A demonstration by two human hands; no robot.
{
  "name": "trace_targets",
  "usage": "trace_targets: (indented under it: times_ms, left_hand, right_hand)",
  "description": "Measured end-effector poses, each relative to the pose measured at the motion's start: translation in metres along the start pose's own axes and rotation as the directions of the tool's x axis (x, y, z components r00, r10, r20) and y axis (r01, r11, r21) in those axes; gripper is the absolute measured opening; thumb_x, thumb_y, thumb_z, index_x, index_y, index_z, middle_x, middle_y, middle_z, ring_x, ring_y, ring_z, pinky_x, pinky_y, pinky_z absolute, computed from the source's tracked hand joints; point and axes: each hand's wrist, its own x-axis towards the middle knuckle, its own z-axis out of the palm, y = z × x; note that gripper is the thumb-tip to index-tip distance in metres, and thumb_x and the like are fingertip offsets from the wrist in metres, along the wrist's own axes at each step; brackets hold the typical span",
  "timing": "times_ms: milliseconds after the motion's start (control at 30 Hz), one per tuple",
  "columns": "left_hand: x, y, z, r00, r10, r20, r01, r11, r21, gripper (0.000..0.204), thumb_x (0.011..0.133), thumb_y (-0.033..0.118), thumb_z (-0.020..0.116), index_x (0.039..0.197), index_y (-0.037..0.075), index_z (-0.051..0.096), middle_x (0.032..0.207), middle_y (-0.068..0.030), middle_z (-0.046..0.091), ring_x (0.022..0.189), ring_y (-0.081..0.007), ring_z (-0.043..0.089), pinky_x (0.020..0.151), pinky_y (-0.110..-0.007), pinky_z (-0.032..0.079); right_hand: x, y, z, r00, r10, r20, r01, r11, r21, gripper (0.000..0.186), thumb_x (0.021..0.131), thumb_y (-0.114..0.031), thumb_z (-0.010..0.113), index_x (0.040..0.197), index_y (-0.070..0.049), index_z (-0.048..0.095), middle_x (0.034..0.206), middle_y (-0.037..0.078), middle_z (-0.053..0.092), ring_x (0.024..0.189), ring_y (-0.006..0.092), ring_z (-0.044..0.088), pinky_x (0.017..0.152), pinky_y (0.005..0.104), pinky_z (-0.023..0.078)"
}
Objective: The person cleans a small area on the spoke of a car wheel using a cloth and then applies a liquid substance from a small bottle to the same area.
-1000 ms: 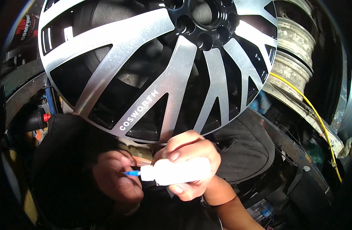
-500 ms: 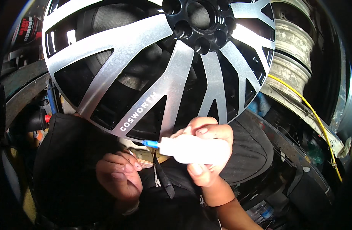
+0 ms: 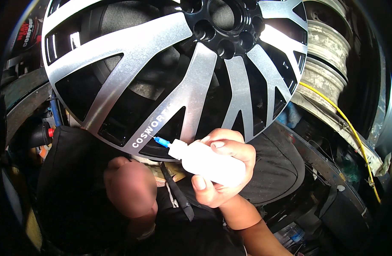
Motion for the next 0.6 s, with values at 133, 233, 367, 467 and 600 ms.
trace_targets:
  times_ms: [133, 233, 367, 467, 600]
  left_hand:
    - [-0.0008, -0.0009, 0.0022, 0.999, -0.037, -0.022, 0.036, 0.999, -0.039, 0.017, 0.096, 0.015, 0.037, 0.092, 0.0, 0.045, 0.098, -0.0187, 0.05, 0.079, -0.0191, 0.049, 0.074, -0.032, 0.045]
    - [-0.001, -0.0001, 0.0021, 0.995, -0.081, -0.055, 0.076, 0.993, -0.087, 0.016, 0.091, 0.013, 0.043, 0.089, -0.002, 0.048, 0.102, -0.0234, 0.054, 0.081, -0.0215, 0.055, 0.077, -0.034, 0.047]
    - [-0.0016, -0.0003, 0.001, 0.989, -0.141, -0.04, 0.132, 0.977, -0.169, 0.015, 0.085, 0.011, 0.049, 0.085, -0.004, 0.051, 0.101, -0.0282, 0.057, 0.084, -0.0252, 0.059, 0.081, -0.038, 0.049]
    - [0.0, 0.0023, 0.0043, 0.989, -0.149, -0.001, 0.145, 0.964, -0.221, 0.016, 0.085, 0.01, 0.049, 0.084, -0.005, 0.05, 0.101, -0.0301, 0.058, 0.088, -0.0278, 0.061, 0.084, -0.041, 0.049]
    - [0.0004, 0.0042, 0.0044, 0.986, -0.165, 0.011, 0.164, 0.965, -0.205, 0.016, 0.085, 0.01, 0.048, 0.084, -0.006, 0.049, 0.101, -0.0314, 0.057, 0.091, -0.0302, 0.061, 0.086, -0.044, 0.049]
  right_hand:
    - [0.0021, -0.0037, 0.006, 1.0, 0.012, -0.014, -0.011, 0.999, 0.038, 0.063, 0.073, -0.031, 0.08, 0.116, -0.007, 0.04, 0.109, 0.017, 0.046, 0.088, 0.0229, 0.062, 0.081, 0.0335, 0.055]
    - [0.0012, -0.0032, 0.0066, 1.0, 0.011, -0.028, -0.01, 0.999, 0.035, 0.064, 0.072, -0.034, 0.082, 0.114, -0.007, 0.04, 0.109, 0.016, 0.047, 0.088, 0.0223, 0.061, 0.081, 0.0334, 0.055]
    - [0.0008, -0.0043, 0.0069, 0.999, 0.031, -0.021, -0.031, 1.0, 0.001, 0.065, 0.072, -0.035, 0.082, 0.113, -0.007, 0.04, 0.108, 0.016, 0.047, 0.088, 0.0217, 0.06, 0.081, 0.0333, 0.055]
    - [0.0017, -0.005, 0.0073, 0.999, 0.027, -0.02, -0.027, 1.0, 0.008, 0.064, 0.072, -0.035, 0.082, 0.113, -0.007, 0.04, 0.108, 0.016, 0.047, 0.088, 0.0215, 0.06, 0.081, 0.0334, 0.054]
    - [0.0013, -0.0042, 0.0062, 1.0, 0.022, -0.016, -0.022, 1.0, -0.005, 0.065, 0.072, -0.035, 0.082, 0.113, -0.007, 0.04, 0.109, 0.016, 0.047, 0.09, 0.0209, 0.059, 0.081, 0.0332, 0.054]
